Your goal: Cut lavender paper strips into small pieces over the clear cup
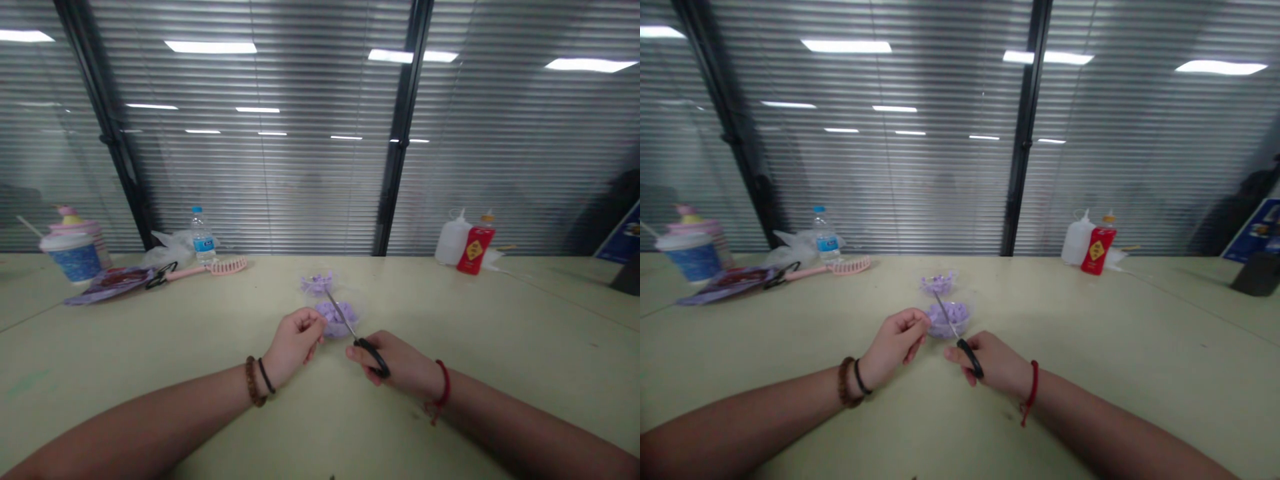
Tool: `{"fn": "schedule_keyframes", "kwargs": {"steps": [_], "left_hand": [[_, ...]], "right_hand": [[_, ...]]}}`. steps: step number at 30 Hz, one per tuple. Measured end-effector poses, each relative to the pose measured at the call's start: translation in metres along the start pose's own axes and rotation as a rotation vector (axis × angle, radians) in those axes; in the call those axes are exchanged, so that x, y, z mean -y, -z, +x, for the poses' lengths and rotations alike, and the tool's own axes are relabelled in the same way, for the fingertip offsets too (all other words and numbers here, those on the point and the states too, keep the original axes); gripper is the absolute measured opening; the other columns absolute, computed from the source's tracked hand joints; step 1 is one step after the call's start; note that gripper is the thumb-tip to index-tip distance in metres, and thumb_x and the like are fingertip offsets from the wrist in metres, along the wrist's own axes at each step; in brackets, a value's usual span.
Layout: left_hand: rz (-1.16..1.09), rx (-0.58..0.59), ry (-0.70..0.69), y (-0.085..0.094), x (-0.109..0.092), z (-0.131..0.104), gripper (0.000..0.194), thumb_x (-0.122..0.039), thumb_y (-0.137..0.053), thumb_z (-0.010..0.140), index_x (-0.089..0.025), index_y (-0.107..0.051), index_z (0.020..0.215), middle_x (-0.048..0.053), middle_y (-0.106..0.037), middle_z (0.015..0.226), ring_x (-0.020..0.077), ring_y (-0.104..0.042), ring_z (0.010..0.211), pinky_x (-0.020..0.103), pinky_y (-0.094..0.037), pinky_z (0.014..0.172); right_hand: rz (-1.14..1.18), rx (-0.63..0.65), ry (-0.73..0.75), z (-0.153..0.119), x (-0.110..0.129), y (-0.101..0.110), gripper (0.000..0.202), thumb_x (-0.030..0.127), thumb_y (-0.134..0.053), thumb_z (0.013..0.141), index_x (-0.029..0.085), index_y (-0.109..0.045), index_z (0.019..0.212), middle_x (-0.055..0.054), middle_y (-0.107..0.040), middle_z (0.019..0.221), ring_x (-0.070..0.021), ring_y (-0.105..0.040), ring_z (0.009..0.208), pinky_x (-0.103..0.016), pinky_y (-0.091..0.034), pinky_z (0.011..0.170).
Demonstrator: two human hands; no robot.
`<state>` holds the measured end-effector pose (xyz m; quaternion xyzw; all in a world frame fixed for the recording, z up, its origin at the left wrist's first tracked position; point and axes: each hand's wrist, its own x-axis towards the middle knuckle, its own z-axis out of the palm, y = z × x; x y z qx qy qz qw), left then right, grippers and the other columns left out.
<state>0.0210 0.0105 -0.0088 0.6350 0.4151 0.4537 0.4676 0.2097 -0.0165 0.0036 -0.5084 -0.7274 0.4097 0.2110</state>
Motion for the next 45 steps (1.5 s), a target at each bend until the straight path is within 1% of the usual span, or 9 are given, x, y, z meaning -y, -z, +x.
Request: {"fn": "schedule_keyframes", "kwargs": {"steps": [2,7,9,13,22,27,33,38,45], "left_hand": [[-0.008,-0.014,0.004,0.000,0.001,0.001,0.026,-0.039,-0.052,0.075,-0.015,-0.048,0.068,-0.008,-0.044,0.046,0.0022,-0.031,0.029,0.014,-0.025,0.027],[-0.022,-0.024,0.006,0.001,0.001,0.001,0.027,-0.041,-0.051,0.075,-0.016,-0.047,0.067,-0.008,-0.043,0.045,0.0027,-0.032,0.028,0.014,-0.026,0.027],[-0.027,0.003,0.002,0.000,-0.001,0.001,0.027,-0.041,-0.052,0.075,-0.016,-0.047,0.066,-0.009,-0.042,0.044,0.0029,-0.032,0.029,0.014,-0.025,0.028],[-0.031,0.056,-0.005,-0.002,-0.002,-0.001,0.027,-0.040,-0.054,0.074,-0.015,-0.049,0.067,-0.009,-0.041,0.043,0.0030,-0.032,0.029,0.014,-0.023,0.028],[-0.020,0.057,-0.001,-0.002,0.002,0.000,0.026,-0.040,-0.055,0.074,-0.015,-0.051,0.070,-0.008,-0.044,0.046,0.0026,-0.032,0.030,0.014,-0.023,0.028],[0.001,0.044,0.008,-0.001,0.000,-0.001,0.027,-0.040,-0.053,0.075,-0.015,-0.049,0.066,-0.008,-0.044,0.045,0.0030,-0.032,0.029,0.014,-0.025,0.028],[0.021,0.010,-0.003,0.000,0.001,0.000,0.028,-0.040,-0.051,0.076,-0.015,-0.048,0.064,-0.008,-0.043,0.044,0.0024,-0.031,0.029,0.013,-0.026,0.028],[-0.004,-0.024,0.022,0.001,0.001,0.001,0.027,-0.041,-0.051,0.075,-0.015,-0.048,0.066,-0.008,-0.043,0.044,0.0026,-0.031,0.028,0.014,-0.026,0.028],[-0.032,0.027,0.018,-0.002,-0.003,-0.002,0.025,-0.039,-0.054,0.073,-0.016,-0.048,0.066,-0.008,-0.043,0.044,0.0029,-0.032,0.028,0.014,-0.024,0.027]], "right_hand": [[0.049,-0.003,-0.005,0.001,-0.002,0.001,0.059,0.066,-0.044,0.073,0.014,-0.049,0.045,0.003,-0.039,0.037,-0.0053,-0.032,0.035,-0.020,-0.023,0.038],[0.162,0.206,0.027,-0.003,0.001,0.000,0.059,0.066,-0.043,0.073,0.012,-0.052,0.052,0.003,-0.045,0.041,-0.0036,-0.030,0.031,-0.018,-0.019,0.033],[0.153,0.241,0.029,-0.005,0.004,-0.001,0.057,0.066,-0.045,0.072,0.012,-0.053,0.052,0.002,-0.046,0.042,-0.0036,-0.031,0.032,-0.017,-0.020,0.032],[0.136,0.231,0.028,-0.007,0.008,-0.004,0.057,0.065,-0.046,0.071,0.012,-0.052,0.051,0.002,-0.045,0.041,-0.0036,-0.032,0.033,-0.017,-0.022,0.032],[0.188,0.222,0.022,-0.005,0.004,-0.005,0.057,0.068,-0.047,0.069,0.013,-0.051,0.053,0.002,-0.048,0.044,-0.0035,-0.032,0.032,-0.017,-0.021,0.032],[0.183,0.151,-0.004,-0.003,0.003,-0.003,0.059,0.070,-0.046,0.068,0.014,-0.050,0.051,0.002,-0.045,0.042,-0.0041,-0.031,0.032,-0.018,-0.020,0.033],[0.044,0.005,0.026,-0.001,-0.001,0.002,0.058,0.064,-0.046,0.073,0.014,-0.047,0.044,0.004,-0.037,0.036,-0.0050,-0.033,0.036,-0.020,-0.023,0.039],[0.052,0.130,0.052,-0.003,0.002,0.001,0.059,0.064,-0.039,0.077,0.013,-0.053,0.051,0.004,-0.040,0.039,-0.0052,-0.032,0.035,-0.019,-0.022,0.038],[-0.041,0.131,0.072,-0.004,-0.001,-0.004,0.052,0.057,-0.049,0.076,0.012,-0.053,0.050,0.001,-0.047,0.044,-0.0066,-0.040,0.042,-0.019,-0.031,0.045]]}}
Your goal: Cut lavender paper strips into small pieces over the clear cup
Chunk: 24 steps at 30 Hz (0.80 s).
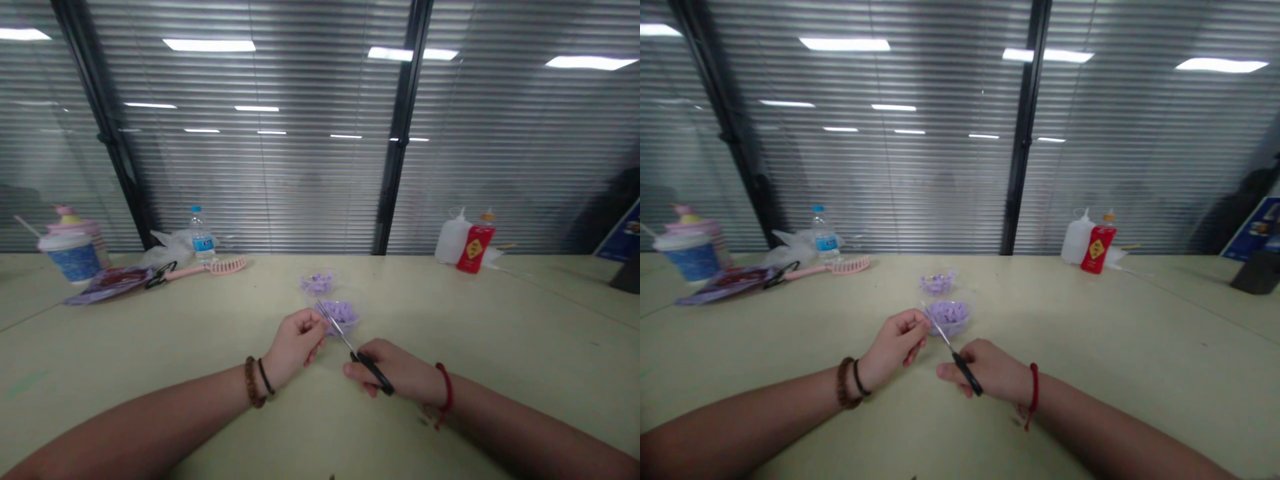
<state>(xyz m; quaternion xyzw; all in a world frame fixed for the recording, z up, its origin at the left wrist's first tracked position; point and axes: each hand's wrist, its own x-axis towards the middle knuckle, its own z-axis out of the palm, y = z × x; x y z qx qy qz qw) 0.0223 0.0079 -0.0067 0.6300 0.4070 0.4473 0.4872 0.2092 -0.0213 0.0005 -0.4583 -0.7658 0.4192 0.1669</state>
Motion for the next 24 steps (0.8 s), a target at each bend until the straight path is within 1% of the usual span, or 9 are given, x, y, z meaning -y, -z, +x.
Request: {"fn": "schedule_keyframes", "kwargs": {"steps": [4,13,17,21,24], "left_hand": [[-0.001,0.021,-0.005,-0.0010,-0.0011,-0.0012,0.024,-0.038,-0.054,0.073,-0.015,-0.049,0.065,-0.008,-0.043,0.043,0.0026,-0.032,0.029,0.014,-0.024,0.028],[0.008,0.022,-0.014,-0.0005,0.0004,-0.0007,0.024,-0.037,-0.054,0.074,-0.015,-0.049,0.066,-0.008,-0.042,0.043,0.0024,-0.032,0.030,0.013,-0.024,0.028],[0.006,0.021,-0.006,-0.0008,0.0004,-0.0005,0.025,-0.038,-0.053,0.074,-0.015,-0.048,0.066,-0.008,-0.043,0.044,0.0025,-0.032,0.029,0.013,-0.024,0.028],[0.018,0.021,0.008,-0.0005,-0.0003,-0.0009,0.025,-0.039,-0.051,0.075,-0.016,-0.047,0.066,-0.008,-0.044,0.045,0.0030,-0.033,0.029,0.014,-0.027,0.027],[0.027,0.005,0.014,0.0001,0.0007,-0.0004,0.026,-0.039,-0.050,0.075,-0.016,-0.046,0.065,-0.008,-0.044,0.045,0.0028,-0.032,0.029,0.014,-0.027,0.027]], "right_hand": [[0.007,0.002,-0.024,0.0014,-0.0019,-0.0013,0.053,0.059,-0.049,0.075,0.012,-0.054,0.052,0.001,-0.048,0.045,-0.0065,-0.040,0.042,-0.018,-0.031,0.044],[0.020,-0.009,-0.021,0.0016,-0.0022,-0.0017,0.052,0.058,-0.049,0.076,0.012,-0.054,0.052,0.001,-0.048,0.045,-0.0064,-0.040,0.042,-0.018,-0.030,0.043],[0.032,-0.009,-0.041,0.0018,0.0019,-0.0009,0.052,0.059,-0.049,0.075,0.012,-0.052,0.051,0.001,-0.047,0.045,-0.0066,-0.039,0.042,-0.018,-0.030,0.044],[0.050,-0.035,-0.050,0.0007,0.0066,0.0005,0.054,0.061,-0.047,0.074,0.013,-0.050,0.048,0.002,-0.044,0.042,-0.0066,-0.037,0.040,-0.019,-0.028,0.043],[0.053,-0.084,-0.075,0.0009,0.0053,0.0020,0.055,0.061,-0.048,0.073,0.014,-0.049,0.045,0.003,-0.040,0.039,-0.0057,-0.033,0.038,-0.020,-0.025,0.042]]}}
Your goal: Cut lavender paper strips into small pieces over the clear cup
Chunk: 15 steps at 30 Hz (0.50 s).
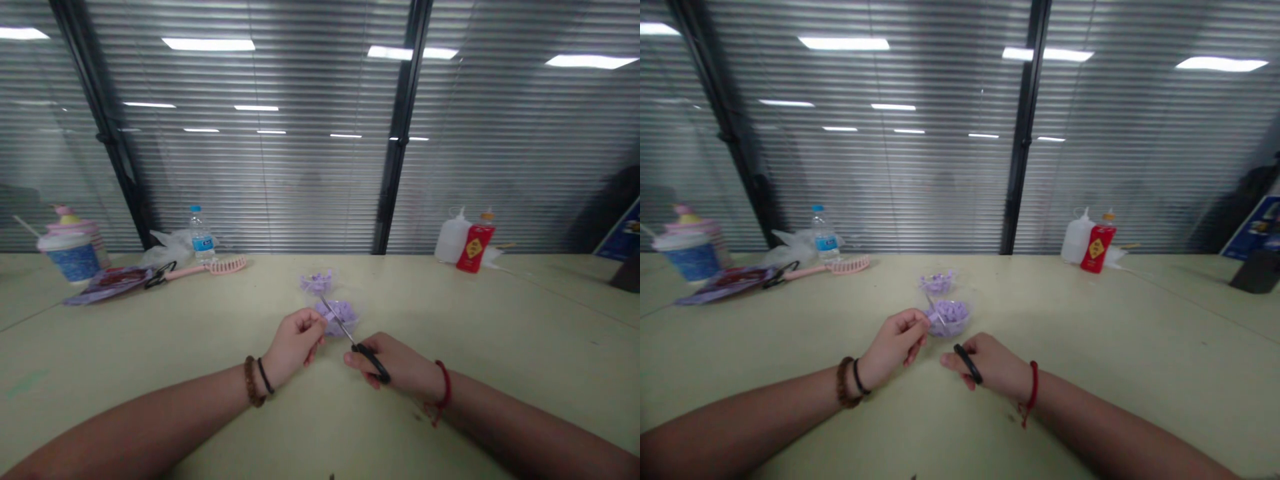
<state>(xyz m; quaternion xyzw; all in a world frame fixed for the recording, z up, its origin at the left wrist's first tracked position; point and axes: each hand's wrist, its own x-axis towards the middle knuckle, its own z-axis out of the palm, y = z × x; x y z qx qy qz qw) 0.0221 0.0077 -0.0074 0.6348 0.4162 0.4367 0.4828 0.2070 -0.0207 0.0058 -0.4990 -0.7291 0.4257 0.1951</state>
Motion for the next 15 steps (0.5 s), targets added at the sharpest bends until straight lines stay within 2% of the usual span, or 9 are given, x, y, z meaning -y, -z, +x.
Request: {"fn": "schedule_keyframes", "kwargs": {"steps": [4,7,10,15], "left_hand": [[-0.014,-0.020,-0.021,0.0013,0.0024,0.0016,0.026,-0.039,-0.050,0.076,-0.016,-0.046,0.065,-0.009,-0.043,0.044,0.0028,-0.033,0.028,0.013,-0.028,0.027],[-0.049,-0.046,-0.027,0.0020,0.0032,0.0023,0.025,-0.038,-0.051,0.075,-0.016,-0.046,0.065,-0.009,-0.043,0.044,0.0028,-0.033,0.028,0.013,-0.027,0.026],[-0.080,-0.030,-0.032,0.0016,0.0033,0.0023,0.025,-0.039,-0.052,0.075,-0.016,-0.046,0.066,-0.009,-0.043,0.046,0.0027,-0.033,0.028,0.013,-0.027,0.026],[-0.080,0.015,-0.039,-0.0010,0.0035,0.0015,0.026,-0.040,-0.053,0.076,-0.016,-0.047,0.070,-0.009,-0.043,0.047,0.0021,-0.033,0.029,0.013,-0.025,0.026]], "right_hand": [[0.028,-0.075,-0.029,0.0015,-0.0017,0.0024,0.058,0.066,-0.046,0.071,0.014,-0.048,0.044,0.004,-0.035,0.036,-0.0054,-0.031,0.035,-0.021,-0.022,0.039],[0.081,0.030,-0.024,0.0005,0.0009,0.0020,0.062,0.070,-0.040,0.071,0.014,-0.050,0.048,0.004,-0.038,0.036,-0.0049,-0.029,0.032,-0.020,-0.019,0.035],[0.107,0.140,-0.013,-0.0020,0.0040,-0.0009,0.061,0.071,-0.042,0.069,0.013,-0.051,0.050,0.002,-0.044,0.041,-0.0043,-0.030,0.033,-0.019,-0.020,0.034],[0.077,0.166,0.031,-0.0038,0.0024,-0.0045,0.060,0.069,-0.044,0.070,0.013,-0.052,0.051,0.002,-0.043,0.041,-0.0048,-0.033,0.034,-0.018,-0.023,0.035]]}}
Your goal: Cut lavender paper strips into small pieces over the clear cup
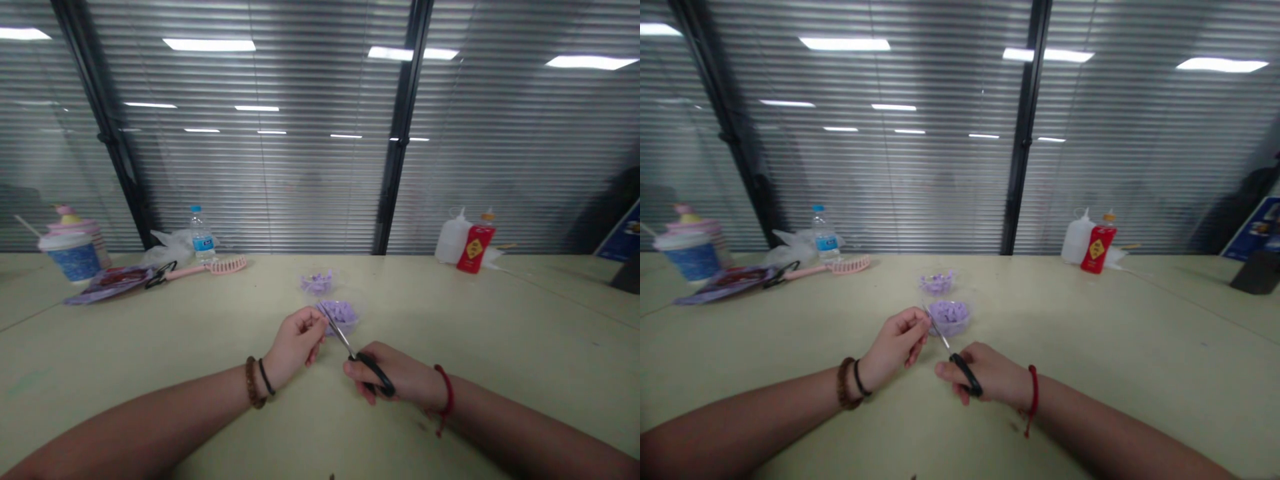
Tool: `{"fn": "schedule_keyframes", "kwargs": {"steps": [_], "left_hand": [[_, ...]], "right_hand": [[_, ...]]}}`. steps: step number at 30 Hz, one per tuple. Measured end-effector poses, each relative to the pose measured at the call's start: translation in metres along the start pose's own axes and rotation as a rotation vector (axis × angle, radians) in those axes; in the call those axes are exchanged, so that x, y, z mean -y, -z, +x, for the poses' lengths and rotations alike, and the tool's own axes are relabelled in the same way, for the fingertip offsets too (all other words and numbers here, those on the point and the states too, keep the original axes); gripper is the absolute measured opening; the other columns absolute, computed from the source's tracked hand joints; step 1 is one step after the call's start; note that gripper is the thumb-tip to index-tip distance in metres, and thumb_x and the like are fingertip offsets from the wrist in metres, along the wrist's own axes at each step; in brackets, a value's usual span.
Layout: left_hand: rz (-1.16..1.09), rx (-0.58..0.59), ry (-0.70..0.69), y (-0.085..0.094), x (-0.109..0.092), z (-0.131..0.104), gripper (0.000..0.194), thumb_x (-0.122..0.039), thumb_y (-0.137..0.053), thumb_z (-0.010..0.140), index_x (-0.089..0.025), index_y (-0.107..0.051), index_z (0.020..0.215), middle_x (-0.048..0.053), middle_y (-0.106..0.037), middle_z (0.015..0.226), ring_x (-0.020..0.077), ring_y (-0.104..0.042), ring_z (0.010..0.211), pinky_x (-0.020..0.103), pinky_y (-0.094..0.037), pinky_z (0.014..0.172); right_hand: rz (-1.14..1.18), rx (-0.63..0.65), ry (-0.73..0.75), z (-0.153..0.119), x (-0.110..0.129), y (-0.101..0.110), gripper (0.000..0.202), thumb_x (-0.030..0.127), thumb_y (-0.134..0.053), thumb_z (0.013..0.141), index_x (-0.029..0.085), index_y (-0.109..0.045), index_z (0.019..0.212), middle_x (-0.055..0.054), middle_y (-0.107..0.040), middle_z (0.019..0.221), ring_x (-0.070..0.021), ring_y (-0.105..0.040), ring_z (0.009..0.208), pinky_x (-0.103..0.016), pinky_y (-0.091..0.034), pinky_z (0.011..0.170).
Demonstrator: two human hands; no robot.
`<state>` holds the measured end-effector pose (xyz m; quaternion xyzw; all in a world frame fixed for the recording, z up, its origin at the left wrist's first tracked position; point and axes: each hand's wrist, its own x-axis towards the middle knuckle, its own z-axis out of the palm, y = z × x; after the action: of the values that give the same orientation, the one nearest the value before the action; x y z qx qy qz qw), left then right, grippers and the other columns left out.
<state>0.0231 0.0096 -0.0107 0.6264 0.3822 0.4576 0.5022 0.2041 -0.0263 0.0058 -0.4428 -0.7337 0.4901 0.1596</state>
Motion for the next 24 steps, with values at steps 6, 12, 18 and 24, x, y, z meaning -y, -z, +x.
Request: {"fn": "schedule_keyframes", "kwargs": {"steps": [6,12,18,24], "left_hand": [[0.021,0.038,-0.012,-0.0020,-0.0009,-0.0017,0.027,-0.041,-0.053,0.076,-0.016,-0.047,0.069,-0.009,-0.042,0.045,0.0026,-0.032,0.030,0.013,-0.025,0.027],[0.035,0.022,-0.006,-0.0019,-0.0033,-0.0026,0.026,-0.040,-0.050,0.078,-0.015,-0.048,0.069,-0.008,-0.045,0.050,0.0024,-0.034,0.030,0.013,-0.025,0.028],[0.080,-0.008,-0.006,0.0007,-0.0026,-0.0018,0.029,-0.041,-0.048,0.079,-0.016,-0.046,0.063,-0.008,-0.041,0.044,0.0028,-0.032,0.029,0.013,-0.026,0.028],[0.050,-0.058,0.008,0.0034,0.0008,0.0010,0.027,-0.040,-0.050,0.078,-0.016,-0.046,0.064,-0.008,-0.043,0.043,0.0034,-0.033,0.028,0.014,-0.027,0.027]], "right_hand": [[0.035,-0.029,0.014,0.0018,-0.0025,-0.0005,0.060,0.070,-0.045,0.069,0.013,-0.051,0.052,0.002,-0.044,0.041,-0.0045,-0.033,0.035,-0.017,-0.023,0.036],[0.074,-0.071,-0.002,0.0019,-0.0021,-0.0012,0.061,0.071,-0.045,0.067,0.013,-0.051,0.051,0.002,-0.044,0.041,-0.0042,-0.032,0.033,-0.018,-0.021,0.034],[0.049,-0.169,0.042,0.0040,-0.0088,0.0031,0.060,0.067,-0.045,0.072,0.014,-0.047,0.043,0.004,-0.037,0.035,-0.0047,-0.032,0.033,-0.019,-0.022,0.036],[0.199,-0.114,0.014,0.0043,-0.0076,0.0037,0.062,0.068,-0.034,0.077,0.012,-0.054,0.055,0.002,-0.045,0.042,-0.0036,-0.028,0.029,-0.019,-0.017,0.032]]}}
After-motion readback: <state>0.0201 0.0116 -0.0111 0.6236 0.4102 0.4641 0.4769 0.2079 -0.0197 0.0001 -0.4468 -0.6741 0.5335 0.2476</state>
